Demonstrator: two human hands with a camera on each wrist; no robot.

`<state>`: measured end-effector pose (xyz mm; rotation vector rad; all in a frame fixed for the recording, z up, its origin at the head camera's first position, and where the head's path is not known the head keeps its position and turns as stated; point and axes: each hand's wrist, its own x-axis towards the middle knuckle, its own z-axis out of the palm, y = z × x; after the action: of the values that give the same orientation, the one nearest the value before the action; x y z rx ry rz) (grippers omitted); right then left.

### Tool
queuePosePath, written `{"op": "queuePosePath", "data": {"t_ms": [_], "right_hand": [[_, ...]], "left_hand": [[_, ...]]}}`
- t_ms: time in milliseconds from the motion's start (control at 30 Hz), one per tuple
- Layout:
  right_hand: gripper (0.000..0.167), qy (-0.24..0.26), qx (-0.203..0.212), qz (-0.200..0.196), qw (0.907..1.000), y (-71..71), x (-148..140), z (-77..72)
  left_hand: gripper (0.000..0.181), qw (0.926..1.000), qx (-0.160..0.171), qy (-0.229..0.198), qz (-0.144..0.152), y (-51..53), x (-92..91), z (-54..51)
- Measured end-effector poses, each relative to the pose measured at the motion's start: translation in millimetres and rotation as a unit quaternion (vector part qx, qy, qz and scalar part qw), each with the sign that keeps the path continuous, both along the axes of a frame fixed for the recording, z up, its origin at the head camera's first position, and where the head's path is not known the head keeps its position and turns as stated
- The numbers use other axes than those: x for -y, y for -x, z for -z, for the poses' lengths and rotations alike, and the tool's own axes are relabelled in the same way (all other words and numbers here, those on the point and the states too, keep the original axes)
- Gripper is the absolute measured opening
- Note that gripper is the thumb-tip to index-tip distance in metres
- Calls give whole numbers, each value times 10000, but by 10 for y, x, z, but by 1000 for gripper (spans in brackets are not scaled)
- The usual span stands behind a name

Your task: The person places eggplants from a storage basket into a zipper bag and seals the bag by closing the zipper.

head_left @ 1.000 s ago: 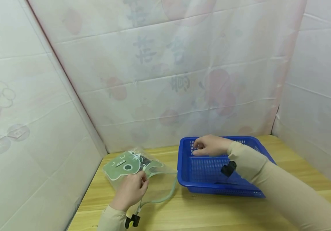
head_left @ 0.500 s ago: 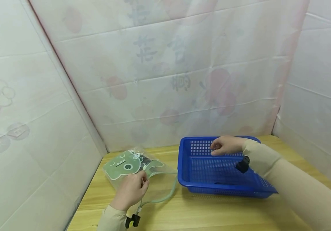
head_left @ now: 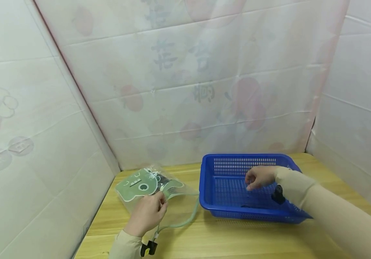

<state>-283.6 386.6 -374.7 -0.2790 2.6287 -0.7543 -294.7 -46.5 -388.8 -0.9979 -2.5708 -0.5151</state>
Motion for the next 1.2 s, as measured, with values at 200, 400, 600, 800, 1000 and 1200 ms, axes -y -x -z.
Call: {"op": "queuePosePath", "data": {"t_ms": [200,400,600,800,1000,1200], "right_hand": [[28,4,449,35,9990,-49,34,98],[27,-126,780,28,9969,-74,50,169],[26,-201,969,-51,9951,-97,59,231],[22,-324,1144,-107,9928,-111,54,268],[26,-221,1406,-268,9895,-95,44,305],[24,-325,1448,-311,9884,-91,59,349]], "left_hand": [[18,9999,110,-3,38,-18,-4,0],[18,9998,167,-37,94,-29,-11,-5],[18,9996,250,-56,123,-45,-24,-16],[18,9995,272,-57,132,-56,-34,-14],[18,9994,294,-66,156,-59,-39,-5],[19,9994,306,-69,162,-69,-36,1]]}}
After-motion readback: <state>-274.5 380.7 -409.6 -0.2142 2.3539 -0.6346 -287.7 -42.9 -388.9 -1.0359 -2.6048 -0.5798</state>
